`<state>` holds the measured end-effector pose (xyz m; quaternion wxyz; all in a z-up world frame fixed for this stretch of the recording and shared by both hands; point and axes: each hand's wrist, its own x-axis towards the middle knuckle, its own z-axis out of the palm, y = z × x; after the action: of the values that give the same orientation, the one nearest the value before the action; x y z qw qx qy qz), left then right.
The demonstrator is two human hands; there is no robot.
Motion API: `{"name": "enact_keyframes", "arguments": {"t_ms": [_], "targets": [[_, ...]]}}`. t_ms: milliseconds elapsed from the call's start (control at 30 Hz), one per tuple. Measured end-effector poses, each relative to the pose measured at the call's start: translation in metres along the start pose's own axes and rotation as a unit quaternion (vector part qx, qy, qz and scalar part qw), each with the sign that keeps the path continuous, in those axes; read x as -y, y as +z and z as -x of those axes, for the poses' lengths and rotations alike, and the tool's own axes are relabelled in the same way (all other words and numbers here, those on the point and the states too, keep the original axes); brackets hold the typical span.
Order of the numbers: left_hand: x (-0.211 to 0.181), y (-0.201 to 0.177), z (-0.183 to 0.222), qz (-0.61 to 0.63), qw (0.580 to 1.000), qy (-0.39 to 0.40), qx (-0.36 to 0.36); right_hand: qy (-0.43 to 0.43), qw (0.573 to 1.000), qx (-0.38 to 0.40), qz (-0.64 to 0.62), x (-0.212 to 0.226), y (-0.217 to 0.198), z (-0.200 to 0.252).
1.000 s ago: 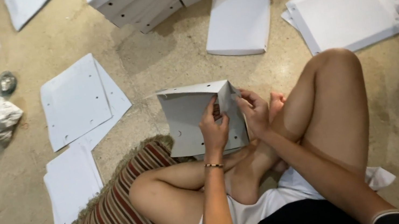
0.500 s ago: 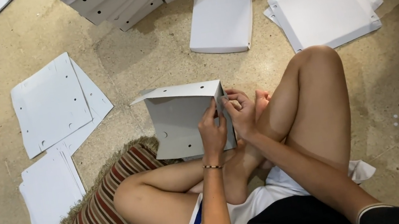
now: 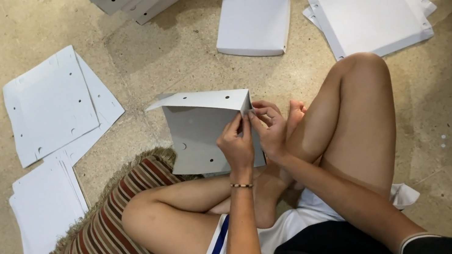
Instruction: Assembling small white cardboard boxes by folding flat sheets and stacking them
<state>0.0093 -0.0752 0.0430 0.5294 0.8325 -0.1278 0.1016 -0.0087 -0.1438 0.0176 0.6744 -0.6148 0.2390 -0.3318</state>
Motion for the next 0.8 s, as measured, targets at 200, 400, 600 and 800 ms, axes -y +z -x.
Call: {"name": "enact_keyframes", "arguments": {"t_ms": [200, 400, 600, 800], "targets": [[-0.004, 0.006, 0.005, -0.020, 0.999, -0.011, -0.037, -0.002, 1.000, -0.003, 0.022, 0.001, 0.000, 0.002], [-0.008, 0.002, 0.003, -0.038, 0.998, 0.015, -0.051, -0.019, 0.999, 0.016, 0.034, 0.003, 0.000, 0.000], [-0.022, -0.005, 0.001, -0.004, 1.000, -0.028, -0.003, -0.030, 0.997, 0.051, 0.040, 0.015, -0.003, 0.006], [-0.021, -0.014, 0.001, 0.030, 0.996, -0.067, 0.040, -0.097, 0.978, 0.174, 0.061, 0.000, -0.003, 0.022]]}}
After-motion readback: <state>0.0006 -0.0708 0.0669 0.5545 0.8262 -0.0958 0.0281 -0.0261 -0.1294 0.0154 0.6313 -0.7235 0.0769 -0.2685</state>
